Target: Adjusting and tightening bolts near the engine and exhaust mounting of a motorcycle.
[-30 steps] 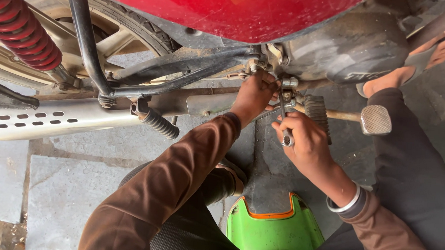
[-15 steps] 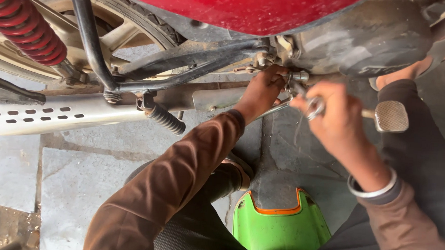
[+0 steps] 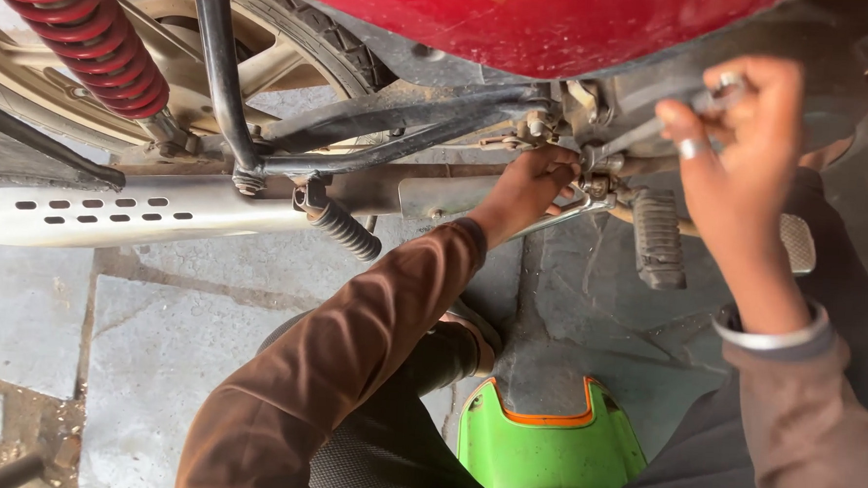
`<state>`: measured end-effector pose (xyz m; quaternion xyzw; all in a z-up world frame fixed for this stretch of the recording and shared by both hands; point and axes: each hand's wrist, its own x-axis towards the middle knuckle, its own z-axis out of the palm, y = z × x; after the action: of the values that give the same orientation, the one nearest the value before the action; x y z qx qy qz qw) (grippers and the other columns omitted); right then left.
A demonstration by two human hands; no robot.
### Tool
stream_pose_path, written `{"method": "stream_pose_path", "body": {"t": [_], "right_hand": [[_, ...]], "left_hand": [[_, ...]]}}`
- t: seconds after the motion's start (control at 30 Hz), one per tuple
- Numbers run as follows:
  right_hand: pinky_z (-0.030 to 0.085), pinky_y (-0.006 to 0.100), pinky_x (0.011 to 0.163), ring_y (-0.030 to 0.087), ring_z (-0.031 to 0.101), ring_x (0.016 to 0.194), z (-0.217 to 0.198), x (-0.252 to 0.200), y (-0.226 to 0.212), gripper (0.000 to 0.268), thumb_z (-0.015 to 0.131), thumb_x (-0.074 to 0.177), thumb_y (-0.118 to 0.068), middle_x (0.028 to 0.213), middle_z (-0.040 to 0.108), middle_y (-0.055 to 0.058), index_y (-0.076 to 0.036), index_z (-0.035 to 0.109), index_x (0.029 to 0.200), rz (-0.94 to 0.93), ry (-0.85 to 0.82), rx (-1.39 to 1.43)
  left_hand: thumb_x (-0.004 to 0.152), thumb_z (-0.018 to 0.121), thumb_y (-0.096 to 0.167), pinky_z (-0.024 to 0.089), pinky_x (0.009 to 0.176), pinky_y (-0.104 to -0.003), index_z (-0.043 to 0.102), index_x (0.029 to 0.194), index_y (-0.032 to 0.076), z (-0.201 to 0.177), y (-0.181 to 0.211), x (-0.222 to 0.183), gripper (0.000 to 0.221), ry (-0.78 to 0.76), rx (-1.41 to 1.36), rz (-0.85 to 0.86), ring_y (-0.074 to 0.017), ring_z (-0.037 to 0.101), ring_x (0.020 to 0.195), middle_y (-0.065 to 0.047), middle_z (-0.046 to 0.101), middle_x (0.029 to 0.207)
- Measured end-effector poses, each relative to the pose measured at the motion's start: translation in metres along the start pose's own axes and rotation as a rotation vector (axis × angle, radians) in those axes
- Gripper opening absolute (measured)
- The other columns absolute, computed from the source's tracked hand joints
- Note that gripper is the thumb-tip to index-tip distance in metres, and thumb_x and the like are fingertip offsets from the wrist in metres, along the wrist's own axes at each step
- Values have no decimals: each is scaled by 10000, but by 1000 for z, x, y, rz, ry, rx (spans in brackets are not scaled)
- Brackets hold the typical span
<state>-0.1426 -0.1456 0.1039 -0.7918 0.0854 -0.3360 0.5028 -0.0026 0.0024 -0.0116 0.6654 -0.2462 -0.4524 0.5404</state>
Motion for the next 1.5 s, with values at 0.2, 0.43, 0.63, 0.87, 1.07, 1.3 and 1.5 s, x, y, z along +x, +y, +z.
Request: {"method": "stream_pose_path", "body": {"t": [0.2,0.43,0.63,0.87,1.07,1.3,1.5], "right_hand": [[538,293,757,152,659,884,-1,-46,-32,367,768,1061,-1,1026,614,88,-10,418,1170,41,-66,-203],[558,394,642,295,667,761,54,-93,-49,321,840,881,-128,826,658,148,-24,538,906,-282,-356,-673],[599,409,807,321,702,925,72,-102,-50,213,716,761,6,883,681,159,-31,523,842,-440,-408,-715],[567,410,704,298,688,773,69,-98,-36,233,713,814,-11,845,680,125,-11,625,1030,-205,-330,-655],[519,375,504,243,641,583,69,-108,-21,215,767,853,-165,740,634,90,-32,606,906,-117,-341,-541],[495,384,496,246,628,576,59,-97,-25,265,737,939,-178,665,587,84,-64,574,764,-197,-321,-673],[512,396,519,246,649,590,50,-89,-27,211,715,911,-143,650,626,70,-79,588,754,-170,-447,-732]], "left_hand": [[1045,491,235,620,790,-336,641,1285,1,-4,-6,5,367,-12,-58,26,-175,698,929,-85,729,1064],[1012,633,190,645,656,-287,720,1013,-79,1,11,5,283,-8,-20,-21,-149,730,698,-120,751,829],[947,730,55,552,594,-328,713,1072,-85,-2,-2,9,188,-13,69,79,-197,660,673,-176,729,826],[902,634,-63,669,696,-323,609,1227,-101,7,26,-3,328,57,-175,-114,-218,728,789,-154,712,1003],[988,469,-64,666,744,-367,516,1280,-140,15,25,-6,305,87,-344,-199,-284,725,814,-213,672,1006],[1007,480,37,672,703,-373,605,1199,-65,11,1,3,251,54,-205,-150,-229,717,834,-142,695,994],[953,680,232,671,644,-346,699,1087,-36,6,26,-6,300,43,-84,-160,-197,725,861,-102,739,990]]}}
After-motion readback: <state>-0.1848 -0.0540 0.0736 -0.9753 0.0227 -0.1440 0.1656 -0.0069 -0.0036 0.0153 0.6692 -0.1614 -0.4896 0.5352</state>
